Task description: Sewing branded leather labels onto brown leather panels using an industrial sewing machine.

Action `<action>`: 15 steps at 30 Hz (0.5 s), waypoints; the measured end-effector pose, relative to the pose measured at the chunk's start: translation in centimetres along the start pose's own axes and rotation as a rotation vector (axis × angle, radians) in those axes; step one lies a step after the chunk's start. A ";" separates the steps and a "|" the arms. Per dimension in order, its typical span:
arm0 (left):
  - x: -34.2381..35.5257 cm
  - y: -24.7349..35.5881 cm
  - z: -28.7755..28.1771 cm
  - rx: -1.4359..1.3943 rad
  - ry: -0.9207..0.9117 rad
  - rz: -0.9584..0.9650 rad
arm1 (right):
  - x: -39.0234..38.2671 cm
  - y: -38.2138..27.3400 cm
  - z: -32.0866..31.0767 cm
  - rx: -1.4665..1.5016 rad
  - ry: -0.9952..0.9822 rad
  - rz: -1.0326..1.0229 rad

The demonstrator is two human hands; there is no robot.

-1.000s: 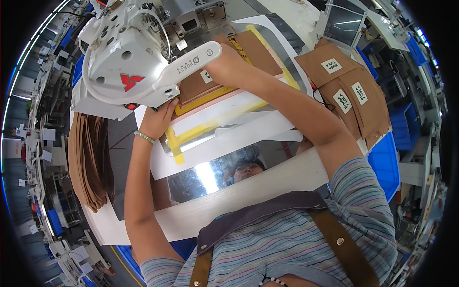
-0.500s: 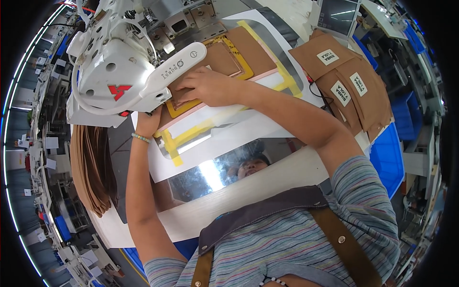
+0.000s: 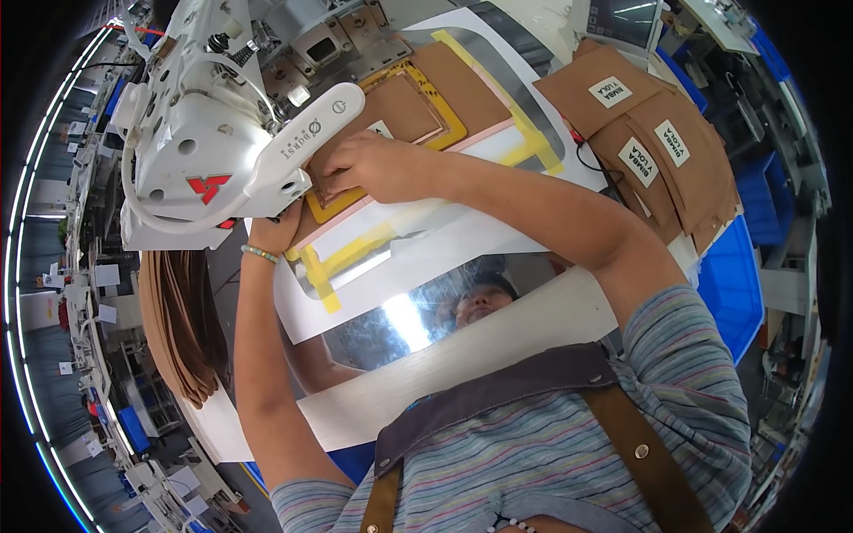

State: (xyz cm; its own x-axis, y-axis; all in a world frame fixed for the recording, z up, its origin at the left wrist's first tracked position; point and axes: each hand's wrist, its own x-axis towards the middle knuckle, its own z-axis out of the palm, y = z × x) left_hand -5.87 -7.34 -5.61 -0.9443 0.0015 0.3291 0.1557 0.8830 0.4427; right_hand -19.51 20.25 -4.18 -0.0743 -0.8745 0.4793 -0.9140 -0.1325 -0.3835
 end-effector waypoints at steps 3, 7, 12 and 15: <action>0.0 -0.3 -0.9 0.080 -0.054 0.045 | 0.4 -0.3 0.3 -0.001 0.005 -0.018; -0.5 -3.3 -0.9 -0.005 -0.053 0.010 | 1.0 0.1 0.7 -0.019 0.018 -0.055; -0.2 -5.7 0.2 0.176 -0.139 0.110 | 0.3 1.1 0.4 -0.038 -0.003 -0.013; -0.8 -9.7 0.8 -0.018 -0.144 -0.009 | 1.5 1.2 0.6 -0.050 -0.025 -0.057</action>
State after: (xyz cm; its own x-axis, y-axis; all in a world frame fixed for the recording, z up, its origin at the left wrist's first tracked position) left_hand -6.88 -15.51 -10.83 -0.9774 0.0622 0.2022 0.1509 0.8747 0.4606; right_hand -20.48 18.50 -4.43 -0.0124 -0.8777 0.4791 -0.9351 -0.1595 -0.3164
